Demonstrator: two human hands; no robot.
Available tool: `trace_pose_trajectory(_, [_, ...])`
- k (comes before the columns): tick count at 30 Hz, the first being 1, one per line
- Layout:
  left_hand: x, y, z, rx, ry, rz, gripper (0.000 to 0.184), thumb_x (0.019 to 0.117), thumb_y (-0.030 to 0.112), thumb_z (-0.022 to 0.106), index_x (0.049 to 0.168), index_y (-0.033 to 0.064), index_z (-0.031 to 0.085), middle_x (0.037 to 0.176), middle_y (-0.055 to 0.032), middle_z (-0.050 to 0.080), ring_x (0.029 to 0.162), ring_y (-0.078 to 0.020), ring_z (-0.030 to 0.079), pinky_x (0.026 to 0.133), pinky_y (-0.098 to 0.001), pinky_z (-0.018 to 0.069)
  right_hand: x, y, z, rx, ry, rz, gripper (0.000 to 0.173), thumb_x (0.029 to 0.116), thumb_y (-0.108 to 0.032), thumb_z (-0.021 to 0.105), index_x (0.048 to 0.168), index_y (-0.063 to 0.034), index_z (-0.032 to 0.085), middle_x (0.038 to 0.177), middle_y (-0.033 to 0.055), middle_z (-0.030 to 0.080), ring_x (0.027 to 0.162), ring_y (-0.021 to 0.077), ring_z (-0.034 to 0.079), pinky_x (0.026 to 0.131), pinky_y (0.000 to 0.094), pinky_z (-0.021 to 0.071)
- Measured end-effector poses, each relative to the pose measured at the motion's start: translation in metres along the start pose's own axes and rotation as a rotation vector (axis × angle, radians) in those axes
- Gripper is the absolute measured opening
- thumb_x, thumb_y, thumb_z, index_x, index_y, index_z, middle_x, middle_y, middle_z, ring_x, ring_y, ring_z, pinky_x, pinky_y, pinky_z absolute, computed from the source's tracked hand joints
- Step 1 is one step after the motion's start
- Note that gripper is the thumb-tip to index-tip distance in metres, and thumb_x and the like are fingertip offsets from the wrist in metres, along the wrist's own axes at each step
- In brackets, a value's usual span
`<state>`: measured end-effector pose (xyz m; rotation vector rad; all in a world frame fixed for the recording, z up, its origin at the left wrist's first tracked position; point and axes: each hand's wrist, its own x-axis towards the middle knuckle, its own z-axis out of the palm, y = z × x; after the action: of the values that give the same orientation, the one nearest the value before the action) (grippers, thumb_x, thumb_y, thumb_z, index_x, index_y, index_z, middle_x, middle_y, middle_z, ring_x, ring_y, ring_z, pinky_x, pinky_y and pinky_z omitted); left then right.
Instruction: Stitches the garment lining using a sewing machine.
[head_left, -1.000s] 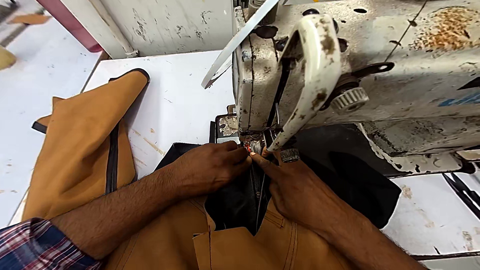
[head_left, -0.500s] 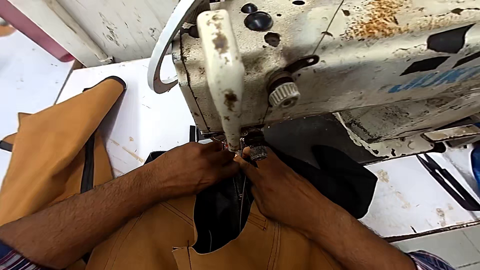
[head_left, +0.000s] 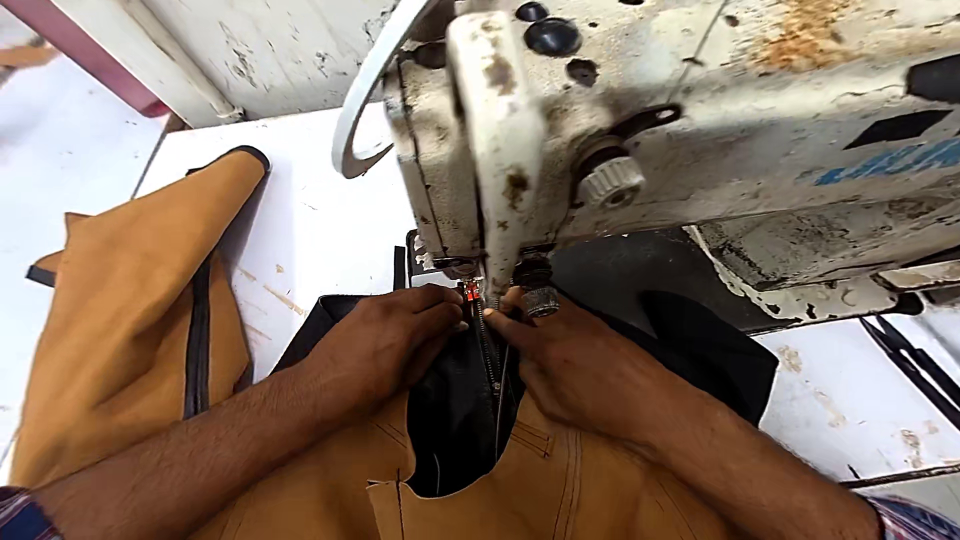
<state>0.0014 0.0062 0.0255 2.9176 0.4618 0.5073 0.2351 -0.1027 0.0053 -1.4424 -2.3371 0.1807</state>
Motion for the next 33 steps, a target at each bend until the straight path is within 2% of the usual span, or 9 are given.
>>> trace_pose_trajectory(2, [-0.008, 0.010, 0.004, -0.064, 0.009, -0.082, 0.028, 0.1034, 0.023, 0.055, 0.113, 0.0083, 0.076, 0.122, -0.0047, 0.072, 0.113, -0.0118, 0.069, 0.095, -0.0262, 0.0567, -0.005, 0.001, 0.004, -0.004, 0.056, 0.005, 0.042, 0.0922, -0.016, 0.053, 0.130, -0.0089, 0.070, 0.124, 0.0101, 0.064, 0.116, 0.0224, 0.060, 0.095, 0.0290, 0.0512])
trace_pose_trajectory(5, [-0.014, 0.015, 0.012, -0.094, 0.055, -0.099, 0.030, 0.1051, 0.024, 0.055, 0.119, 0.0069, 0.075, 0.127, -0.0069, 0.071, 0.119, -0.0127, 0.067, 0.100, -0.0261, 0.0545, -0.005, -0.002, 0.003, -0.039, 0.029, 0.033, 0.045, 0.0916, -0.016, 0.052, 0.132, -0.0106, 0.069, 0.123, 0.0132, 0.061, 0.103, 0.0238, 0.061, 0.079, 0.0307, 0.0532])
trace_pose_trajectory(6, [-0.015, 0.014, 0.014, -0.095, 0.067, -0.087, 0.030, 0.1053, 0.024, 0.055, 0.119, 0.0065, 0.075, 0.127, -0.0076, 0.071, 0.120, -0.0133, 0.067, 0.101, -0.0265, 0.0541, -0.005, -0.003, 0.003, -0.045, 0.016, 0.044, 0.045, 0.0920, -0.016, 0.051, 0.134, -0.0112, 0.068, 0.124, 0.0141, 0.060, 0.101, 0.0243, 0.061, 0.078, 0.0314, 0.0535])
trace_pose_trajectory(10, [-0.015, 0.013, 0.017, -0.091, 0.072, -0.060, 0.030, 0.1058, 0.023, 0.055, 0.121, 0.0056, 0.074, 0.128, -0.0089, 0.071, 0.123, -0.0147, 0.065, 0.103, -0.0273, 0.0530, -0.006, -0.003, 0.002, -0.063, 0.006, 0.054, 0.047, 0.0932, -0.017, 0.048, 0.136, -0.0126, 0.067, 0.126, 0.0155, 0.061, 0.110, 0.0280, 0.060, 0.088, 0.0354, 0.0534])
trace_pose_trajectory(16, [-0.013, 0.015, 0.019, -0.053, 0.035, -0.057, 0.034, 0.1070, 0.027, 0.052, 0.123, 0.0066, 0.073, 0.128, -0.0080, 0.069, 0.125, -0.0165, 0.063, 0.106, -0.0292, 0.0514, -0.006, -0.002, 0.003, -0.097, 0.017, 0.035, 0.046, 0.0951, -0.019, 0.046, 0.135, -0.0127, 0.068, 0.122, 0.0139, 0.061, 0.107, 0.0272, 0.059, 0.085, 0.0347, 0.0521])
trace_pose_trajectory(22, [-0.016, 0.019, 0.021, -0.069, 0.009, -0.096, 0.038, 0.1067, 0.032, 0.051, 0.131, 0.0093, 0.070, 0.136, -0.0121, 0.063, 0.134, -0.0217, 0.056, 0.112, -0.0323, 0.0457, -0.009, -0.006, 0.004, -0.152, 0.026, 0.028, 0.046, 0.0943, -0.018, 0.047, 0.134, -0.0115, 0.068, 0.132, 0.0142, 0.064, 0.119, 0.0334, 0.058, 0.093, 0.0443, 0.0473])
trace_pose_trajectory(26, [-0.015, 0.017, 0.021, -0.069, 0.005, -0.094, 0.039, 0.1066, 0.033, 0.051, 0.132, 0.0105, 0.070, 0.136, -0.0110, 0.063, 0.132, -0.0198, 0.057, 0.110, -0.0300, 0.0474, -0.008, -0.003, 0.004, -0.130, 0.036, 0.026, 0.044, 0.0960, -0.018, 0.046, 0.133, -0.0107, 0.069, 0.136, 0.0133, 0.063, 0.127, 0.0308, 0.058, 0.104, 0.0419, 0.0481])
trace_pose_trajectory(33, [-0.014, 0.016, 0.023, -0.030, 0.047, -0.086, 0.038, 0.1065, 0.033, 0.051, 0.131, 0.0119, 0.070, 0.133, -0.0106, 0.065, 0.129, -0.0186, 0.059, 0.106, -0.0282, 0.0495, -0.009, 0.002, 0.006, -0.133, 0.068, 0.031, 0.044, 0.0962, -0.019, 0.045, 0.133, -0.0143, 0.069, 0.136, 0.0099, 0.064, 0.125, 0.0244, 0.060, 0.097, 0.0321, 0.0533])
